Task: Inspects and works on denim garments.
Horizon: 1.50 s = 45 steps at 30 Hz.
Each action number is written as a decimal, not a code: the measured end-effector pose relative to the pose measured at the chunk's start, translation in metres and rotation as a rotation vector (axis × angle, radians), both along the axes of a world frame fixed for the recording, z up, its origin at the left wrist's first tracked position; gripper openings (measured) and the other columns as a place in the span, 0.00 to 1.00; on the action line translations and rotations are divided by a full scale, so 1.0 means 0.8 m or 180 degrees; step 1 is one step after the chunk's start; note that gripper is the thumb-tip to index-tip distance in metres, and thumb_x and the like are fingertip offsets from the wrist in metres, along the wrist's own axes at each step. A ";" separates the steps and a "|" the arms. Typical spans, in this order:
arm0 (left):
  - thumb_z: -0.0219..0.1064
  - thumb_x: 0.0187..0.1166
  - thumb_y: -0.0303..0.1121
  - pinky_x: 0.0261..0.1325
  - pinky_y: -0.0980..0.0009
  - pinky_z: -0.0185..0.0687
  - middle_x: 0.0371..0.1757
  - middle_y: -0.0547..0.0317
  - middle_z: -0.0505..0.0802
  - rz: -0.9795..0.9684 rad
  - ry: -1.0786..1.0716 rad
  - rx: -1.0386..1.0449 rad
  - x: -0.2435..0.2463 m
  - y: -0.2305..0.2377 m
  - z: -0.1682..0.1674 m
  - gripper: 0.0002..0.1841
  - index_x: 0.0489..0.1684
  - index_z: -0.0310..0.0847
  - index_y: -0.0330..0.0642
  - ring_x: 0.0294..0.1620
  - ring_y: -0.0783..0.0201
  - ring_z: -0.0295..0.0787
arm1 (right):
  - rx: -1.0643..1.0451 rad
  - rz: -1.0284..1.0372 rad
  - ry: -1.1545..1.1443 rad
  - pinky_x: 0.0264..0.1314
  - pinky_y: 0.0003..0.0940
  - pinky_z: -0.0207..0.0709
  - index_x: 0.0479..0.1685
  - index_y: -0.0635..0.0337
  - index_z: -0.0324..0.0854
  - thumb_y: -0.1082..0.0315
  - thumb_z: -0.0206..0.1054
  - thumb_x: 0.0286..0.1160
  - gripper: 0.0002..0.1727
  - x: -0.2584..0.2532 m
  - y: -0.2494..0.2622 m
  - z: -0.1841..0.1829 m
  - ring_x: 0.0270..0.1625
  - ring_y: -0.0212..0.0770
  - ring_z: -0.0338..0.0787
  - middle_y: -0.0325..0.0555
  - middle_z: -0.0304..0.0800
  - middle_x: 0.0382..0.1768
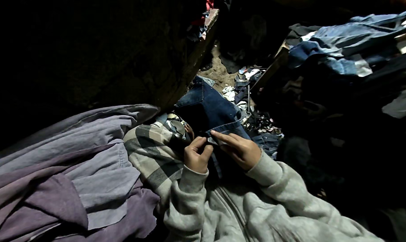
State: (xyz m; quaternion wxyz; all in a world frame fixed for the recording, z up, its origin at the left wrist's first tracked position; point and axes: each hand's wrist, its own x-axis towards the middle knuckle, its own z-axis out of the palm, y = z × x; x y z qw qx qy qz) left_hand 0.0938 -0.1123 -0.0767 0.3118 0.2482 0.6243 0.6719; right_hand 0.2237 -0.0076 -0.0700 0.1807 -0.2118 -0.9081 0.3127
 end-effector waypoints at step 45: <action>0.61 0.62 0.12 0.48 0.84 0.86 0.35 0.66 0.95 0.0341 -0.0421 0.0026 0.011 0.007 0.001 0.10 0.36 0.87 0.26 0.38 0.84 0.89 | -0.0628 0.0265 0.0317 0.56 0.47 0.86 0.79 0.55 0.78 0.53 0.53 0.90 0.27 0.002 0.007 -0.016 0.52 0.49 0.94 0.55 0.93 0.60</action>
